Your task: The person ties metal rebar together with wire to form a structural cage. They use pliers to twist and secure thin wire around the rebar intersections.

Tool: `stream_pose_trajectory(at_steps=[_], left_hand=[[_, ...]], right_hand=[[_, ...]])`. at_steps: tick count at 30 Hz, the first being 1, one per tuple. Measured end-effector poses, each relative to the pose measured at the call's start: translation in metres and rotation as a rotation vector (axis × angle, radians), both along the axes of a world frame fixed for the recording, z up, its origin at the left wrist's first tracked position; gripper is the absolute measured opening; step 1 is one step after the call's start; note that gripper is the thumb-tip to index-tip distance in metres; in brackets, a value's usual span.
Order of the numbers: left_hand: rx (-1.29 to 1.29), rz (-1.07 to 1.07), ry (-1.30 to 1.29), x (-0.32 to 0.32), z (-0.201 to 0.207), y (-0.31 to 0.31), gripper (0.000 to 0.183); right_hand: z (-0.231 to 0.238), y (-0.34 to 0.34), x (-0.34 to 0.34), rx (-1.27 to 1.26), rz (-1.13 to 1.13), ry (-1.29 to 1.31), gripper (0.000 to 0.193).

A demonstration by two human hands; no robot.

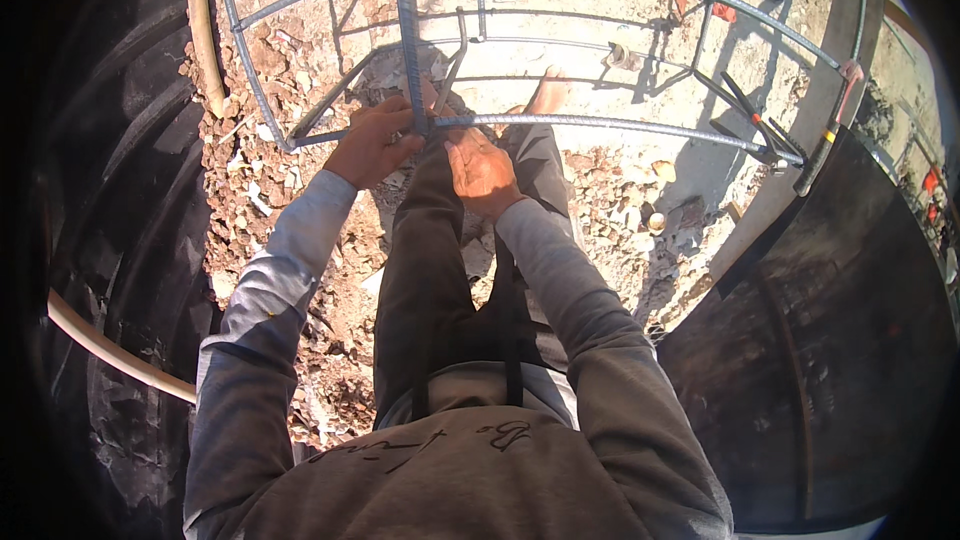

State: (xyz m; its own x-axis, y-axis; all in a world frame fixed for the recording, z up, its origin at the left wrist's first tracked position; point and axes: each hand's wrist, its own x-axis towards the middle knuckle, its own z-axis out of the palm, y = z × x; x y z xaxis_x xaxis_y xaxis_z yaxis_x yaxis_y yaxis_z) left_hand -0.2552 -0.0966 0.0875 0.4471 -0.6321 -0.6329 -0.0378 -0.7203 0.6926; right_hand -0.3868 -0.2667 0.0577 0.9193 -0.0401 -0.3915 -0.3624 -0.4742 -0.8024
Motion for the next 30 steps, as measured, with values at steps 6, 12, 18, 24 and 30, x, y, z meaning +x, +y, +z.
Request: stream_pose_trajectory(at_steps=[6,12,18,24,30], left_hand=[[-0.143,0.04,0.001,0.005,-0.009,0.004,0.028],[-0.24,-0.162,0.051,0.032,-0.019,-0.001,0.026],[-0.22,-0.269,0.1,0.043,-0.025,-0.007,0.025],[-0.234,-0.216,0.026,0.036,-0.02,0.001,0.028],[-0.123,-0.113,0.104,0.021,-0.006,0.001,0.032]], right_hand=[[0.108,0.027,0.025,1.122,-1.087,0.814,0.021],[0.118,0.102,0.029,1.19,-1.113,0.621,0.02],[0.005,0.116,-0.009,0.561,-0.609,0.41,0.021],[0.011,0.012,-0.026,0.428,-0.538,0.307,0.022],[0.112,0.052,0.014,0.429,-0.618,0.389,0.024]])
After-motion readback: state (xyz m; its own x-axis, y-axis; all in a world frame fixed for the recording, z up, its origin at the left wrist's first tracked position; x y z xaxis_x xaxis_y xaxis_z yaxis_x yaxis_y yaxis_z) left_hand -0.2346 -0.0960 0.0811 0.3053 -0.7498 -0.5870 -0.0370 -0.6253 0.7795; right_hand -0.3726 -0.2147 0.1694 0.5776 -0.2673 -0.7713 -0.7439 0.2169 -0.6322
